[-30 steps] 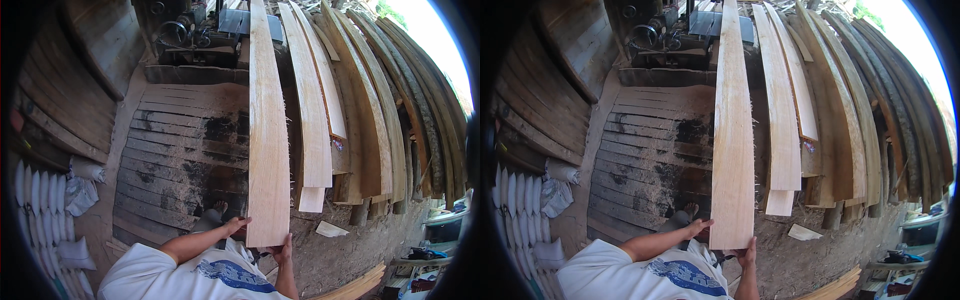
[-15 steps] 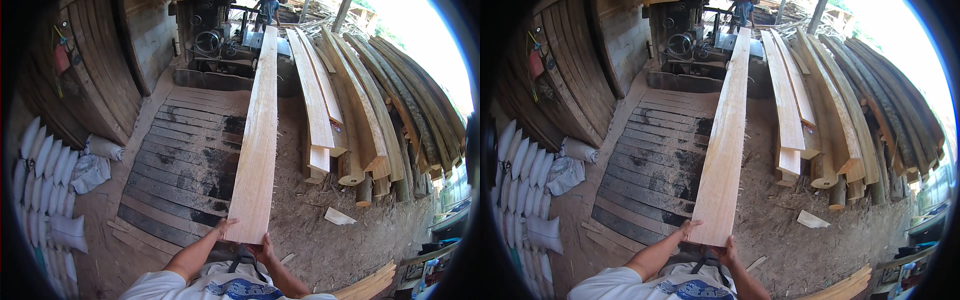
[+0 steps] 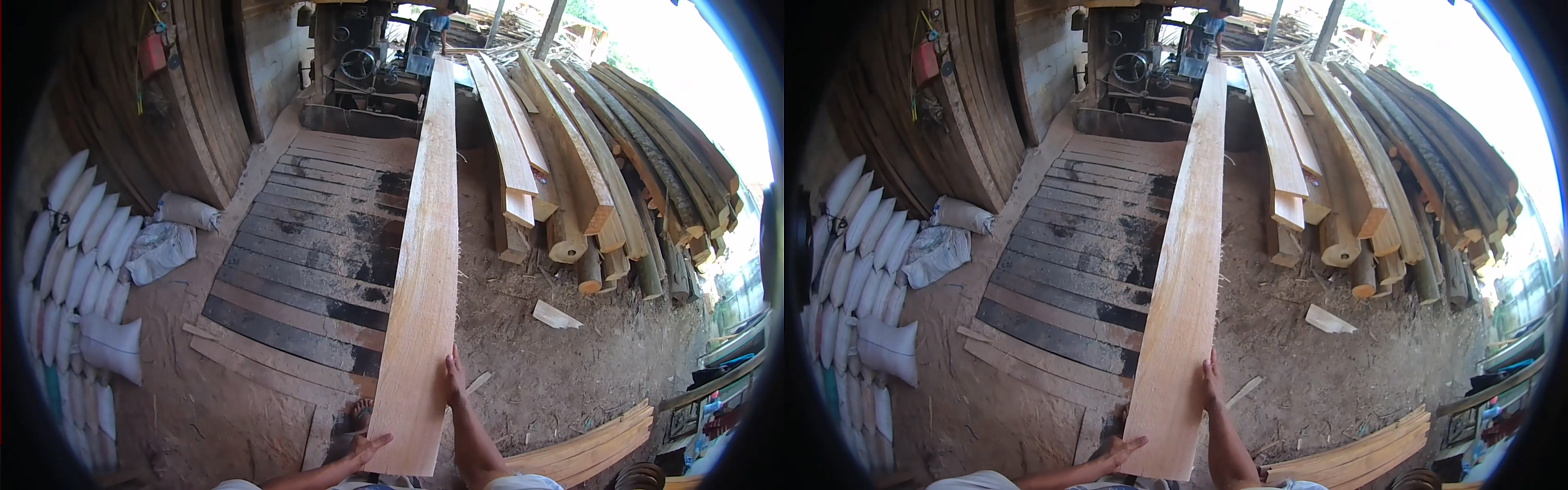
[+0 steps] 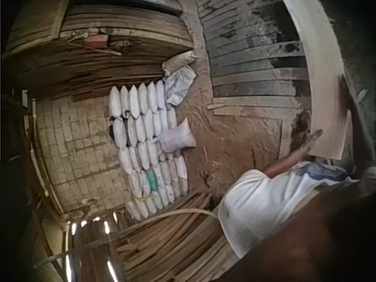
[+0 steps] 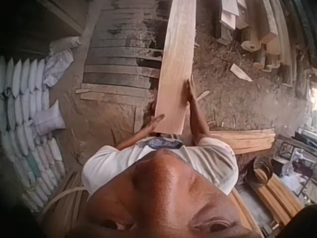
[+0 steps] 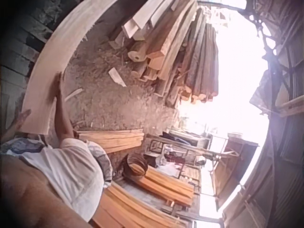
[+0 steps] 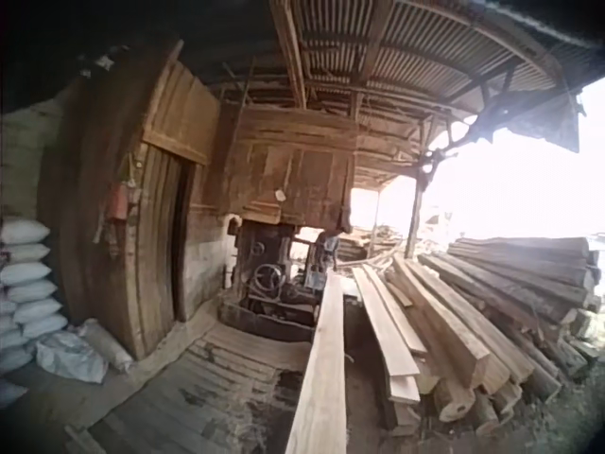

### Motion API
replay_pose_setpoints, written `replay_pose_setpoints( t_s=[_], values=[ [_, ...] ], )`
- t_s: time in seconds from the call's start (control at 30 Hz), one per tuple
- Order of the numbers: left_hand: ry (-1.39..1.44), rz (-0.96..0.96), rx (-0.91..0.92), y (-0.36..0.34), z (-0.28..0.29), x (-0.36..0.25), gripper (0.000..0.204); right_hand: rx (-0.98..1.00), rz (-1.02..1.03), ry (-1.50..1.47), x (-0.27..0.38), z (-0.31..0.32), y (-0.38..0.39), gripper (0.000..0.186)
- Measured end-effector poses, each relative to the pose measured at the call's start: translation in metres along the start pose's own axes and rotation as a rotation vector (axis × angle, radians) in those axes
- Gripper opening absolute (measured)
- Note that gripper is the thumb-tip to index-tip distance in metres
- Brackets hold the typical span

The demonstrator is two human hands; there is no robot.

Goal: The person lifts long wooden planks one by one and feeds them into a woodworking planer machine, repeating the process for multiple planks.

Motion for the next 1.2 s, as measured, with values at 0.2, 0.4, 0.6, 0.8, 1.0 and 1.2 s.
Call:
replay_pose_setpoints(
  t_s=[0.2, 0.4, 0.6, 0.8, 1.0, 1.2],
  values=[
    [-0.055, 0.044, -0.020, 0.100, 0.042, 0.131, 0.066, 0.028, 0.041, 0.098, -0.079, 0.011, 0.111, 0.057],
    [-0.394, 0.133, -0.131, 0.225, 0.048, 0.194, 0.076, 0.062, 0.020, 0.062, -0.147, 0.036, 0.235, 0.055],
    [-0.413, 0.257, -0.110, 0.270, 0.049, 0.244, 0.078, -0.003, 0.028, 0.082, -0.188, 0.060, 0.297, 0.058],
    [-0.331, 0.129, -0.135, 0.247, 0.064, 0.296, 0.073, 0.007, 0.031, 0.189, -0.163, 0.041, 0.307, 0.057],
    [-0.294, 0.004, -0.184, 0.214, 0.068, 0.304, 0.078, -0.010, -0.004, 0.176, -0.163, 0.039, 0.277, 0.058],
    [-0.357, 0.038, -0.183, 0.204, 0.071, 0.263, 0.081, -0.002, -0.009, 0.185, -0.142, 0.023, 0.258, 0.057]
  ],
)
Point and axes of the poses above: each hand's wrist, its own y-axis away from the middle knuckle, its own z-axis out of the back of the hand, x = y × z, the point moved 1 cm from there along -y, towards the middle knuckle, and after that the axes turned 7 degrees about -z, right-handed, at the moved point
